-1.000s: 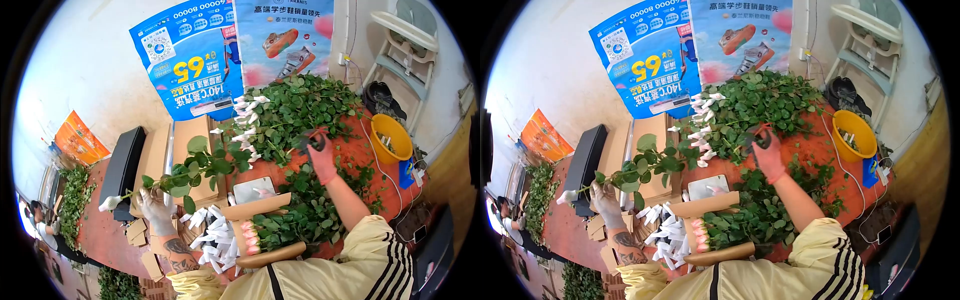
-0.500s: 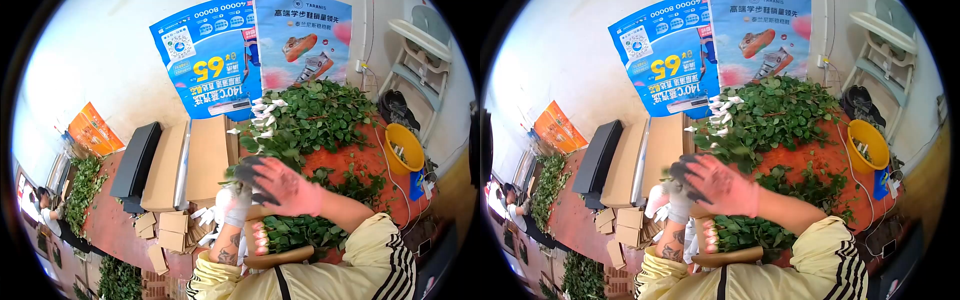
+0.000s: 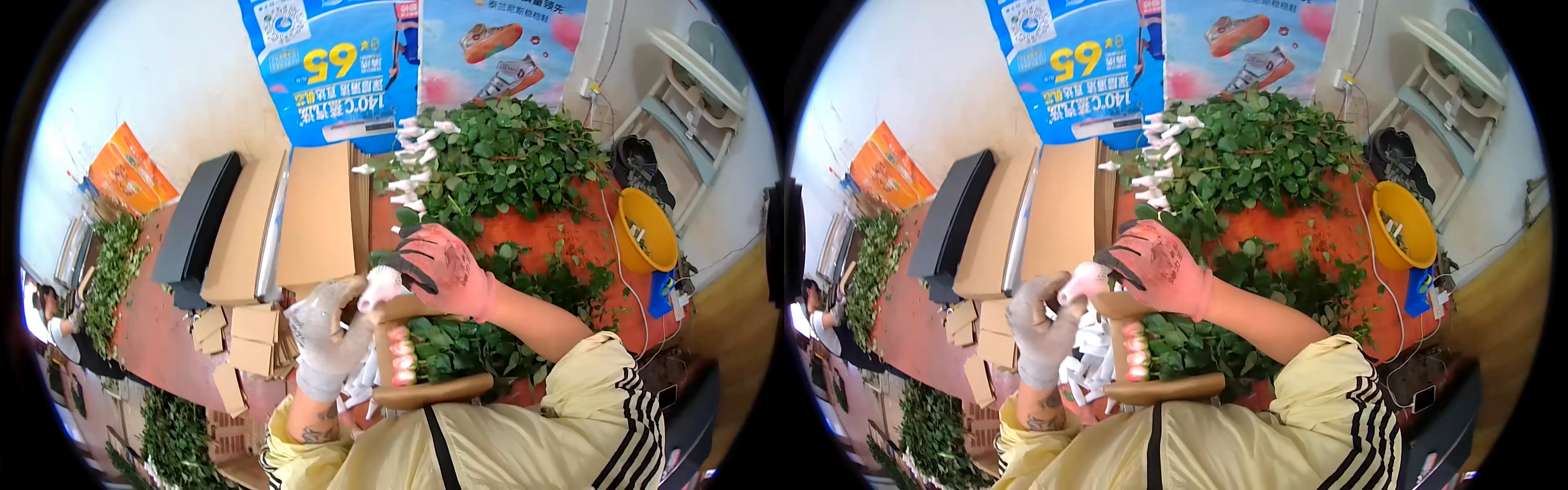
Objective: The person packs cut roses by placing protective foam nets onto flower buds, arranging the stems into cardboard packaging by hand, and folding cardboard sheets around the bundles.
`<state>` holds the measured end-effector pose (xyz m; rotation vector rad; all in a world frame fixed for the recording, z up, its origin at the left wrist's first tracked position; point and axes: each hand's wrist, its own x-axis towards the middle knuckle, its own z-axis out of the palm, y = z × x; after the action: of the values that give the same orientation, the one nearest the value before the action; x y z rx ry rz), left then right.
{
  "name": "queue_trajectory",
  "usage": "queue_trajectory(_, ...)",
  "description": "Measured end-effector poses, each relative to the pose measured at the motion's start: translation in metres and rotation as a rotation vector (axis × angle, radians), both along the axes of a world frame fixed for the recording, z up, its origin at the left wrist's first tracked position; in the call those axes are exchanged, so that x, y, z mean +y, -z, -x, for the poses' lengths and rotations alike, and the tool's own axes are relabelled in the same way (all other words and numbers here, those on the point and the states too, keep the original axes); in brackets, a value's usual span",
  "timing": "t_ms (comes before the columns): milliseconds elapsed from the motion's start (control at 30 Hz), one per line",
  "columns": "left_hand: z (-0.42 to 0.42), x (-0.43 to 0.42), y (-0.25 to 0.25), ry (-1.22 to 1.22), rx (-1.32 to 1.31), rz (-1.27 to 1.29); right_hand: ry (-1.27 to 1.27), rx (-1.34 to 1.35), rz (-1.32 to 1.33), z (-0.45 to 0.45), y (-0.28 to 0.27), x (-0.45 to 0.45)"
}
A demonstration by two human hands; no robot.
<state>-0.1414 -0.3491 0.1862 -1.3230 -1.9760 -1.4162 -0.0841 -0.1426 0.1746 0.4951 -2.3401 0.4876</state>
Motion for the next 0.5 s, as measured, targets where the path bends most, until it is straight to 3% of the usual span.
queue_trajectory(133,-0.006,-0.011,-0.010,-0.072,0.039,0.025,0.006,0.043,-0.084,0.005,0.008,-0.008)
queue_trajectory(267,-0.018,-0.011,-0.011,-0.129,-0.108,0.011,0.026,0.035,-0.150,0.001,0.019,-0.006)
queue_trajectory(300,-0.013,-0.010,-0.005,-0.132,0.009,-0.013,0.032,0.000,-0.170,0.001,0.020,-0.006)
queue_trajectory(500,-0.025,-0.022,-0.005,-0.073,0.061,-0.115,-0.044,0.019,-0.088,-0.005,0.014,-0.003)
